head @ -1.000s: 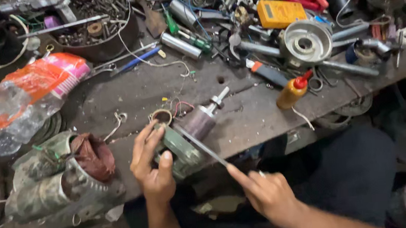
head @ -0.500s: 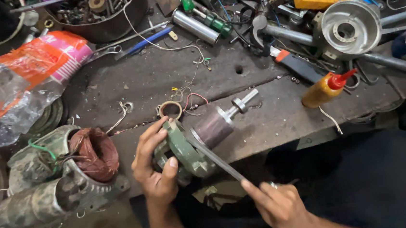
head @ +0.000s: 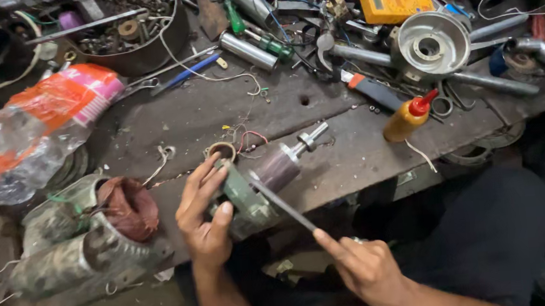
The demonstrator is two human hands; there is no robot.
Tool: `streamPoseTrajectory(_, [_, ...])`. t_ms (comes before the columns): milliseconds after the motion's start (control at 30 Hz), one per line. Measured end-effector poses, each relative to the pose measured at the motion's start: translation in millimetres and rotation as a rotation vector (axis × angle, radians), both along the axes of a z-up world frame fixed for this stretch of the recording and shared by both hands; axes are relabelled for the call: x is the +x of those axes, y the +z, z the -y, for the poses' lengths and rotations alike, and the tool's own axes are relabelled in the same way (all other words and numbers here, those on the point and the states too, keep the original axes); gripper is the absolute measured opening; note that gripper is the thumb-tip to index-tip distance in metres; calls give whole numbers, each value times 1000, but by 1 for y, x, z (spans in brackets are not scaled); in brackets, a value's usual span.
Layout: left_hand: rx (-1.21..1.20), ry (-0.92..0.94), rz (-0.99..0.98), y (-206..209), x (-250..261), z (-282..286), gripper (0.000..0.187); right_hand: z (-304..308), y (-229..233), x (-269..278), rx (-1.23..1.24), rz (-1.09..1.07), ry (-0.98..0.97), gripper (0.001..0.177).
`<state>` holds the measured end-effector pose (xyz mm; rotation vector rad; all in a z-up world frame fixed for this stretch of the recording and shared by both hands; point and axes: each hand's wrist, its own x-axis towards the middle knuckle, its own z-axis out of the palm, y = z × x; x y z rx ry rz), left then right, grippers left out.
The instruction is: The person files the cylindrical surface of a motor rotor using a metal file. They hold the rotor with one hand and repeatedly stroke the file along its length, rotating the rotor to work different sections.
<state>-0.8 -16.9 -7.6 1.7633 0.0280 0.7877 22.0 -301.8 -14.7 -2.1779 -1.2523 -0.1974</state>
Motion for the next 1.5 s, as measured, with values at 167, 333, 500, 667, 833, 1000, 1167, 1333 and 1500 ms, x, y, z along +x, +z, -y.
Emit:
streamPoseTrajectory(167, [7,2,56,-5,-2,-2,50,-16,23,-9,-38,38,-66,68])
streamPoseTrajectory(333, [-14,13,67,-8,-7,-3,50,-37,18,-8,-124,157,-116,69])
streamPoseTrajectory(500, [-37,-11,94,-12,-10,-5,50,-18,18,-24,-138,206,-145,70])
streamPoseTrajectory(667, [-2,-6,89,-11,-14,-2,48,-29,19,-22,-120,205,-124,70])
streamPoseTrajectory(833, [27,26,115,-7,-10,-2,46,-34,18,-14,-164,254,-131,74])
streamPoseTrajectory(1000, [-4,-6,122,-9,-8,-1,44,-11,22,-24,-163,224,-130,75])
streamPoseTrajectory(1167, [51,41,111,-4,-9,9,43,-36,13,-4,-75,150,-97,70])
streamPoseTrajectory(1333, [26,31,124,1,-10,6,42,-30,19,-13,-106,146,-119,69])
streamPoseTrajectory(1500, [-14,23,113,0,-15,5,41,-28,28,-23,-130,189,-148,62])
